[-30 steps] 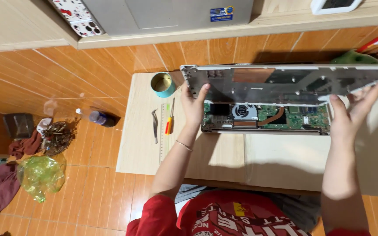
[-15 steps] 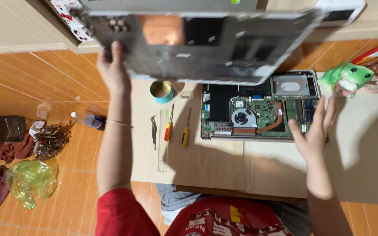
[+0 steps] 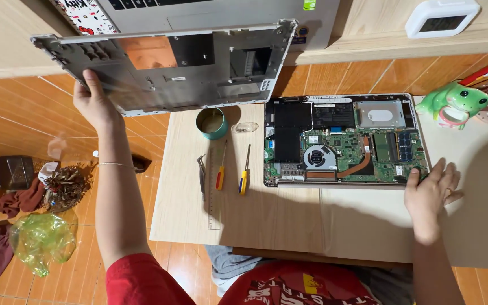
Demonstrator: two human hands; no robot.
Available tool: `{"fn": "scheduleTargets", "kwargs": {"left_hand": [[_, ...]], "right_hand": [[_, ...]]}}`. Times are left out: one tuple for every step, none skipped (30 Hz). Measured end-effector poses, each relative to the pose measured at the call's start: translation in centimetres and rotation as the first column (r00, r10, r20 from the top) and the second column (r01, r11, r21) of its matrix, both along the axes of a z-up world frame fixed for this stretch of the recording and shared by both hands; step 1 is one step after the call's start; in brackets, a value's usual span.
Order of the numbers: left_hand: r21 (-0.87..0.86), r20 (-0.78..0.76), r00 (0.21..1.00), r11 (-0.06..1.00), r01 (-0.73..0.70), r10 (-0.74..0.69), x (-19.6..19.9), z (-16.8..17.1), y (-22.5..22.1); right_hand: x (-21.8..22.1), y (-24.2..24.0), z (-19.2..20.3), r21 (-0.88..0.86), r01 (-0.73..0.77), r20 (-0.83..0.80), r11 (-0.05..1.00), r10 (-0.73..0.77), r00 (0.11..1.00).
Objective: Disassembling a laptop to access internal components for repair.
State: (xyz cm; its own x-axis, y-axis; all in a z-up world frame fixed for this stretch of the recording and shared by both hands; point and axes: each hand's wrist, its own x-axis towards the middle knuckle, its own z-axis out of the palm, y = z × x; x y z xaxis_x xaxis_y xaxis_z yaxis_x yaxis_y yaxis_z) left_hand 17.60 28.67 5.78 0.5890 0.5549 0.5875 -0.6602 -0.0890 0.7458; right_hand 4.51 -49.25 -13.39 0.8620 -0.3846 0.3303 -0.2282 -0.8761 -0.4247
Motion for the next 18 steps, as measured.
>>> {"fn": "scheduleTargets", "kwargs": {"left_hand": [[-0.002, -0.002, 1.0, 1.0, 0.002, -0.002, -0.1, 0.0, 0.1], [-0.002, -0.011, 1.0, 1.0, 0.017, -0.017, -0.2, 0.1, 0.1], [-0.004, -0.019, 0.999, 0.999, 0.034, -0.034, -0.1, 0.2, 0.1], [-0.005, -0.02, 0.999, 0.999, 0.037, -0.037, 0.2, 0.0, 0.2], [-0.004, -0.015, 0.999, 0.999, 0.039, -0.04, 0.2, -0.4, 0.3], [-0.002, -0.01, 0.999, 0.999, 0.042, -0.042, 0.3, -0.8, 0.4], [-0.003, -0.021, 0.999, 0.999, 0.047, -0.047, 0.6, -1.1, 0.3], [-0.022, -0.022, 0.999, 0.999, 0.045, -0.045, 0.8, -1.4, 0.3], [-0.041, -0.019, 0.999, 0.998, 0.038, -0.039, 1.0, -1.6, 0.4], [-0.042, -0.026, 0.999, 0.998, 0.039, -0.04, 0.9, -1.6, 0.1], [-0.054, -0.017, 0.998, 0.997, 0.059, -0.06, 0.9, -1.4, -0.2], [-0.067, -0.008, 0.997, 0.995, 0.079, -0.079, 0.9, -1.3, -0.5], [-0.066, -0.011, 0.997, 0.995, 0.08, -0.081, 1.0, -1.3, -0.5], [-0.06, -0.013, 0.997, 0.995, 0.076, -0.076, 1.0, -1.3, -0.4], [-0.055, -0.012, 0.997, 0.996, 0.073, -0.074, 1.2, -1.3, -0.5], [-0.055, -0.012, 0.997, 0.996, 0.076, -0.076, 1.2, -1.3, -0.6], [-0.055, -0.015, 0.997, 0.996, 0.069, -0.07, 1.2, -1.3, -0.6], [-0.055, -0.018, 0.998, 0.997, 0.062, -0.063, 1.2, -1.2, -0.6]], "right_hand": [[-0.6, 1.6, 1.8, -0.002, 0.002, -0.002, 1.0, -0.002, 1.0], [-1.2, 3.2, 3.5, -0.048, -0.089, 0.078, 0.995, 0.092, 0.993], [-1.8, 4.7, 5.3, -0.102, -0.174, 0.152, 0.979, 0.189, 0.97], [-1.9, 7.0, 6.4, -0.103, -0.171, 0.15, 0.98, 0.185, 0.971], [-2.7, 9.4, 7.4, -0.177, -0.356, 0.163, 0.917, 0.384, 0.909], [-3.4, 11.7, 8.3, -0.25, -0.523, 0.16, 0.815, 0.567, 0.808], [-3.5, 12.6, 7.5, -0.244, -0.521, 0.151, 0.818, 0.563, 0.813], [-3.6, 13.5, 6.7, -0.31, -0.587, 0.128, 0.748, 0.645, 0.754], [-3.4, 14.5, 5.9, -0.373, -0.647, 0.101, 0.665, 0.723, 0.684], [-3.4, 14.7, 5.5, -0.369, -0.649, 0.096, 0.666, 0.722, 0.686], [-3.4, 14.9, 5.1, -0.338, -0.663, 0.082, 0.668, 0.723, 0.686], [-3.4, 15.2, 4.8, -0.307, -0.676, 0.068, 0.67, 0.724, 0.686], [-3.5, 15.1, 4.3, -0.304, -0.676, 0.067, 0.671, 0.723, 0.688], [-3.6, 15.0, 3.9, -0.269, -0.653, 0.082, 0.708, 0.693, 0.716], [-3.6, 14.8, 3.6, -0.235, -0.627, 0.097, 0.743, 0.66, 0.745], [-3.8, 14.8, 3.6, -0.235, -0.625, 0.096, 0.744, 0.658, 0.747], [-3.8, 14.9, 3.8, -0.265, -0.581, 0.123, 0.77, 0.624, 0.771], [-3.8, 14.9, 4.0, -0.293, -0.534, 0.151, 0.793, 0.59, 0.793]]}}
